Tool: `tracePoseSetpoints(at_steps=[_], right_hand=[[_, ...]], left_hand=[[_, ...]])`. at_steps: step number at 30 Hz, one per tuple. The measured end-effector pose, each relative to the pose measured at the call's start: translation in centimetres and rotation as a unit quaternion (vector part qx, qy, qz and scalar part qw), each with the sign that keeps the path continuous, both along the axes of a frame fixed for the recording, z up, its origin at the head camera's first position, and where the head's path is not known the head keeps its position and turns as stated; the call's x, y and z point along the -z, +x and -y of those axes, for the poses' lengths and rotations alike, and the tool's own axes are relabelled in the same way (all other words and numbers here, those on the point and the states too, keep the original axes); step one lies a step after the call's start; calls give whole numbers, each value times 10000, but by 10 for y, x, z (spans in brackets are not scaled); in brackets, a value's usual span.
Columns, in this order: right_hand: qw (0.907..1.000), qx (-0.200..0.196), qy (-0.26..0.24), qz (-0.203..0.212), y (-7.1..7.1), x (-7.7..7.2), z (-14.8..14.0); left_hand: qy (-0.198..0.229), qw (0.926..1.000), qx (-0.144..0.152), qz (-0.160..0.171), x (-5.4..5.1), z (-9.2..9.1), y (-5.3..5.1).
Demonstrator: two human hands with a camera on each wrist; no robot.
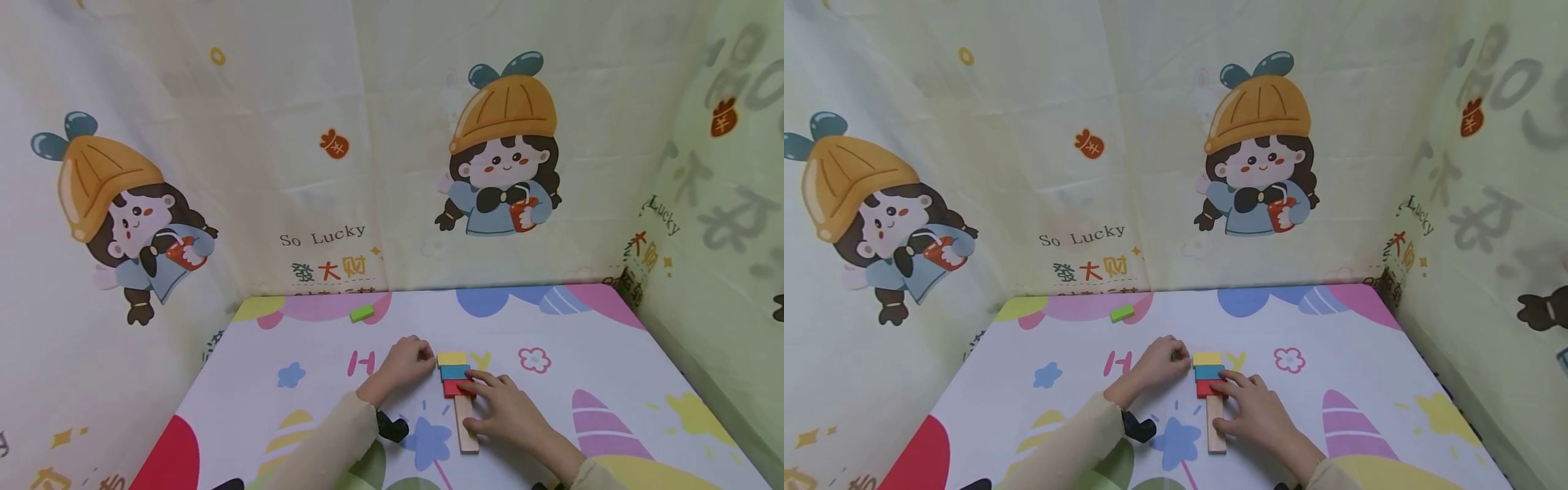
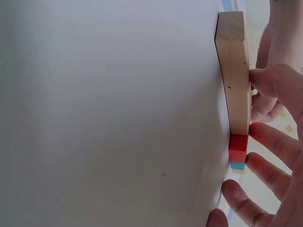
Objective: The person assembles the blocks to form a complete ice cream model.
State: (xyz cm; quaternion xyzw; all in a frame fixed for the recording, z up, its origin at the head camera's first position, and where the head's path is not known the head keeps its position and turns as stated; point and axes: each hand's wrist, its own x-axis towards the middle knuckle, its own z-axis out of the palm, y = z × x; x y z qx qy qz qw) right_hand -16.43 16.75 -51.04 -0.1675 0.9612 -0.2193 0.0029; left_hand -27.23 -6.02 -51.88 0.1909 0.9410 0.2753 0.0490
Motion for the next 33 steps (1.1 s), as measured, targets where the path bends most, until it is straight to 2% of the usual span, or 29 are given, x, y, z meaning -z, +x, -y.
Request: tracePoseSetpoints(at_steps=[10, 18, 24, 30, 33], right_hand=[[10000, -46, -15, -85, 0, -1, -1], [10000, 40, 10, 24, 1, -2, 1], [10000, 85, 21, 43, 1, -2, 0], [10000, 16, -53, 47, 0, -1, 2], [10000, 71, 9, 51, -1, -1, 1]], left_hand=[[131, 9999, 28, 39, -5, -5, 6], [130, 9999, -20, 44, -3, -6, 5], [79, 10000, 60, 2, -3, -16, 5], [160, 9995, -243, 137, -6, -22, 8], [-42, 10000, 11, 54, -7, -27, 6]])
